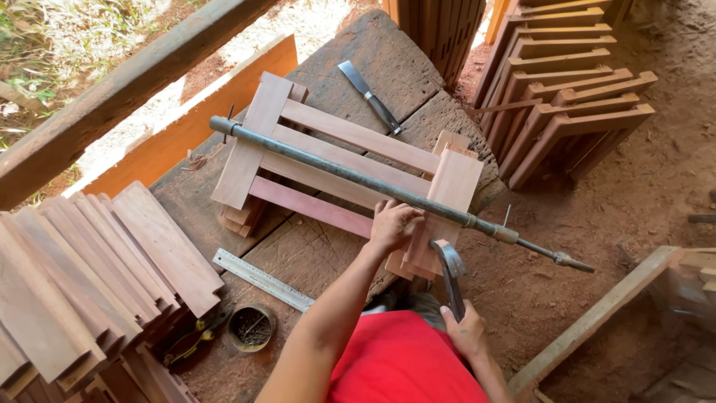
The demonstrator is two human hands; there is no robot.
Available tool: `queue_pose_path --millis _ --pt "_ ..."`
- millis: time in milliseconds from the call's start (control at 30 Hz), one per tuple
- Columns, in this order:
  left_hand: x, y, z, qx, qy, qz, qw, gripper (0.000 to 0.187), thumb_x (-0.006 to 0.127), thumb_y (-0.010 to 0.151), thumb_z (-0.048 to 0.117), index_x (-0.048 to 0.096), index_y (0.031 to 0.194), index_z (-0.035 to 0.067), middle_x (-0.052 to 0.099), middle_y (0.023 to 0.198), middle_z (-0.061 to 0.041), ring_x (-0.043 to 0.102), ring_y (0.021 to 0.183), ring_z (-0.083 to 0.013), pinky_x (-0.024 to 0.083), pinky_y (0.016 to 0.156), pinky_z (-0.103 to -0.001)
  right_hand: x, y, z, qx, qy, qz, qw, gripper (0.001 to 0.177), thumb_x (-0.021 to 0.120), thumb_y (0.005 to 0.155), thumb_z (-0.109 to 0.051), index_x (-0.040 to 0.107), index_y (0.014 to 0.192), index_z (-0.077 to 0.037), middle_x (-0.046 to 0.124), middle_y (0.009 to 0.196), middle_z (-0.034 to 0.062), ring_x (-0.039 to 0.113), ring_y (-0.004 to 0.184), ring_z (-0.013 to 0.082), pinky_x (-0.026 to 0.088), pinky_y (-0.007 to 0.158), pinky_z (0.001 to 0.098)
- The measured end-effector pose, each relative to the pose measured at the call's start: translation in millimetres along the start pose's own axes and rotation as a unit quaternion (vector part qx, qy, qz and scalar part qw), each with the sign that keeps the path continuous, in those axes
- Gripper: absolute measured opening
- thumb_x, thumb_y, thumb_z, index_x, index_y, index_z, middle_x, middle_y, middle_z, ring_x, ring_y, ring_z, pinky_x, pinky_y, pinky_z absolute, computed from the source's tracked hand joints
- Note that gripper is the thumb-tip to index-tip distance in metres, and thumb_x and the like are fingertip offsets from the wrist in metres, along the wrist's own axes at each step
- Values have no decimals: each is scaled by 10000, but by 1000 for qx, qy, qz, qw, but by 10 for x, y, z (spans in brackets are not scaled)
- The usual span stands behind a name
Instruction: The person assembles wooden frame sections on a rustic workbench, positioning slats against a long metal rod and hammering nails to fasten the joints. They square up the boards, add nails from a small container, and use pliers to adjust fasteners as the frames take shape.
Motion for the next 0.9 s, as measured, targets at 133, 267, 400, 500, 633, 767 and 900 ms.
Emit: queue_pose_path --millis 133,267,400,500,633,767,900 --pt "76 2 -102 -73 -53 5 996 173 687 896 312 807 922 190 768 951 56 603 1049 -175 303 1112 -400 -44 -14 1 -19 6 48 999 288 710 890 -311 700 1021 -55 736 717 106 705 605 249 575 561 357" --pt "103 1 -148 -90 -59 7 994 176 690 889 321 817 912 200 773 946 68 592 1044 -170 298 1104 -385 32 33 42 -19 24 14 999 253 674 941 -284 661 997 -38 628 645 48 598 486 181 531 436 293" --pt "71 -8 -141 -87 -65 24 994 142 721 875 299 817 910 201 774 924 71 595 1016 -167 306 1090 -394 58 72 65 -35 -17 13 999 228 657 959 -296 644 940 -68 550 580 -17 454 378 112 405 332 239" --pt "54 -6 -134 -93 -72 19 993 158 713 888 316 821 913 204 767 897 72 591 998 -152 307 1086 -386 78 66 75 -18 33 -5 999 204 658 960 -239 641 966 -35 564 599 19 502 414 143 457 367 255" --pt "22 10 -102 -82 -73 16 994 147 717 884 307 817 909 201 768 883 62 595 946 -151 311 1094 -396 39 66 45 -39 8 15 999 219 678 942 -261 661 938 -42 587 558 14 500 376 137 428 337 261" --pt "29 4 -105 -86 -72 16 994 148 726 884 312 818 914 200 765 867 56 604 942 -159 313 1104 -407 15 55 20 -30 -12 3 999 226 658 954 -280 663 933 -55 551 583 -9 487 415 131 426 383 253" --pt "8 10 -88 -71 -69 30 995 136 734 872 302 813 910 198 762 888 60 600 960 -163 320 1089 -398 -24 20 -50 -26 -8 8 1000 229 671 940 -260 676 981 -35 630 597 36 554 422 157 464 377 264"
Point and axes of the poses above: each hand's wrist, its own y-axis towards the middle knuckle, its own x-axis out of the palm, z = x × y, the point moved 7 cm from there along y, towards the middle knuckle
